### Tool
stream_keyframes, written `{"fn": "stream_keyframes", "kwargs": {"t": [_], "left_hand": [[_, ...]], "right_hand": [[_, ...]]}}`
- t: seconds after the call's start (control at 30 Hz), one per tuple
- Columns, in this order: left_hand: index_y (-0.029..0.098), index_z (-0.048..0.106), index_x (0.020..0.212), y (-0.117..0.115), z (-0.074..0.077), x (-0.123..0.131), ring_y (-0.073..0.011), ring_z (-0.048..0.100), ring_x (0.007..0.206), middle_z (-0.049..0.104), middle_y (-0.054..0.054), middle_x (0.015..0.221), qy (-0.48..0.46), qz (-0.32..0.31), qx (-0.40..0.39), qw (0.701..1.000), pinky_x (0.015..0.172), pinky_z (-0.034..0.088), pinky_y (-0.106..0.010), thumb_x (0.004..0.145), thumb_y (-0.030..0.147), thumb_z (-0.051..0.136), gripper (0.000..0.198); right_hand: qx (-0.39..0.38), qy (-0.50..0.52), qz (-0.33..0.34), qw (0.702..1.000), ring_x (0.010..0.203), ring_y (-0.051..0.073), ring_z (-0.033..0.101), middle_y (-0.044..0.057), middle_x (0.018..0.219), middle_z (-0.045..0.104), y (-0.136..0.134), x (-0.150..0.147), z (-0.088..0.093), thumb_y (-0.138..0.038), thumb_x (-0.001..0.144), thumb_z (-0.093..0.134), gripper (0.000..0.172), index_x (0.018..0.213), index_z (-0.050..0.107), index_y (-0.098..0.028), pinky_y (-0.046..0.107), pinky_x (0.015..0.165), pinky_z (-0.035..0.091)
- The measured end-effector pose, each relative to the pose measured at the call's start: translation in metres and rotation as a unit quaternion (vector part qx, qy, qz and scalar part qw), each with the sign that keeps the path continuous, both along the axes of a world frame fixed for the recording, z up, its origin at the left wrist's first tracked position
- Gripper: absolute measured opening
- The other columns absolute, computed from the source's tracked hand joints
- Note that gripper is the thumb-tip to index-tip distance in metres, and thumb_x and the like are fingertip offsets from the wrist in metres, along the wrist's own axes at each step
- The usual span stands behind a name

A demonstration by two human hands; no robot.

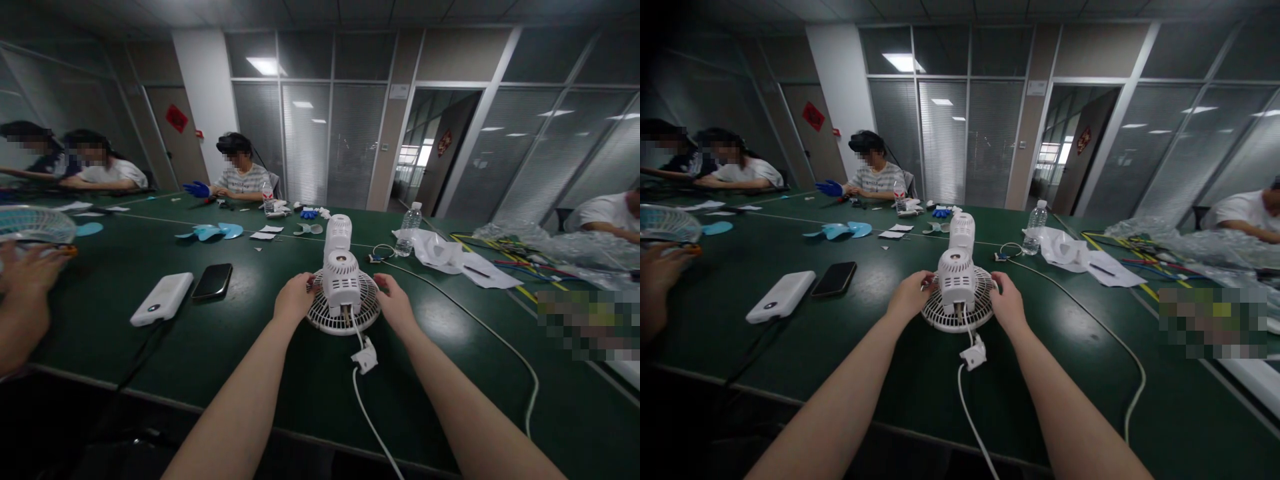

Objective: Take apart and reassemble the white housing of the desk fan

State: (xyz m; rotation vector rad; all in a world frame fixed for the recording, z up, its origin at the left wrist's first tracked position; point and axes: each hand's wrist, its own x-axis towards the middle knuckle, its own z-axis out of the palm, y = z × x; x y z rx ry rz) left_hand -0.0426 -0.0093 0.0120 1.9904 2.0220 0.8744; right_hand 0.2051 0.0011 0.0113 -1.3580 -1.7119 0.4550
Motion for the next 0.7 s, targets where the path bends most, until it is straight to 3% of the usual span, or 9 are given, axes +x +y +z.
{"fn": "stream_keyframes", "kwargs": {"t": [0.07,0.2,0.37,0.47,0.7], "left_hand": [[0.025,0.061,0.112,-0.001,0.001,0.000,-0.0206,0.061,0.102,0.066,-0.004,0.114,-0.004,0.003,-0.002,1.000,0.085,0.047,-0.031,0.089,0.026,0.051,0.025],[0.026,0.061,0.113,-0.002,0.001,0.000,-0.0206,0.062,0.103,0.065,-0.004,0.119,-0.015,0.005,-0.011,1.000,0.086,0.048,-0.031,0.090,0.025,0.050,0.026],[0.026,0.060,0.115,-0.002,0.000,0.000,-0.0221,0.062,0.104,0.064,-0.005,0.121,-0.018,0.017,-0.011,1.000,0.085,0.048,-0.033,0.090,0.027,0.049,0.028],[0.028,0.061,0.115,-0.002,-0.001,-0.002,-0.0219,0.062,0.105,0.065,-0.005,0.121,-0.013,0.030,-0.016,0.999,0.084,0.047,-0.032,0.090,0.025,0.047,0.028],[0.029,0.063,0.114,-0.004,-0.003,-0.004,-0.0226,0.062,0.104,0.067,-0.005,0.118,-0.001,0.036,-0.029,0.999,0.081,0.047,-0.032,0.091,0.024,0.044,0.030]], "right_hand": [[0.002,-0.030,0.020,0.999,0.113,0.023,0.059,0.007,0.121,0.064,0.001,-0.001,-0.003,-0.019,0.076,0.051,0.039,0.115,0.058,-0.022,0.041,0.100,0.045],[0.028,-0.101,0.044,0.993,0.108,0.025,0.060,0.008,0.115,0.065,-0.007,-0.005,-0.001,-0.022,0.080,0.055,0.030,0.109,0.063,-0.022,0.043,0.101,0.041],[0.071,-0.207,-0.022,0.975,0.085,0.022,0.066,0.007,0.098,0.070,-0.019,-0.005,0.010,-0.027,0.090,0.047,0.026,0.111,0.062,-0.023,0.035,0.080,0.048],[0.080,-0.236,-0.043,0.967,0.073,0.021,0.066,0.004,0.084,0.071,-0.024,-0.006,0.014,-0.027,0.091,0.046,0.025,0.109,0.062,-0.025,0.030,0.068,0.046],[0.092,-0.253,-0.049,0.962,0.069,0.021,0.066,0.004,0.079,0.071,-0.029,-0.010,0.017,-0.026,0.090,0.045,0.024,0.103,0.065,-0.024,0.029,0.065,0.045]]}}
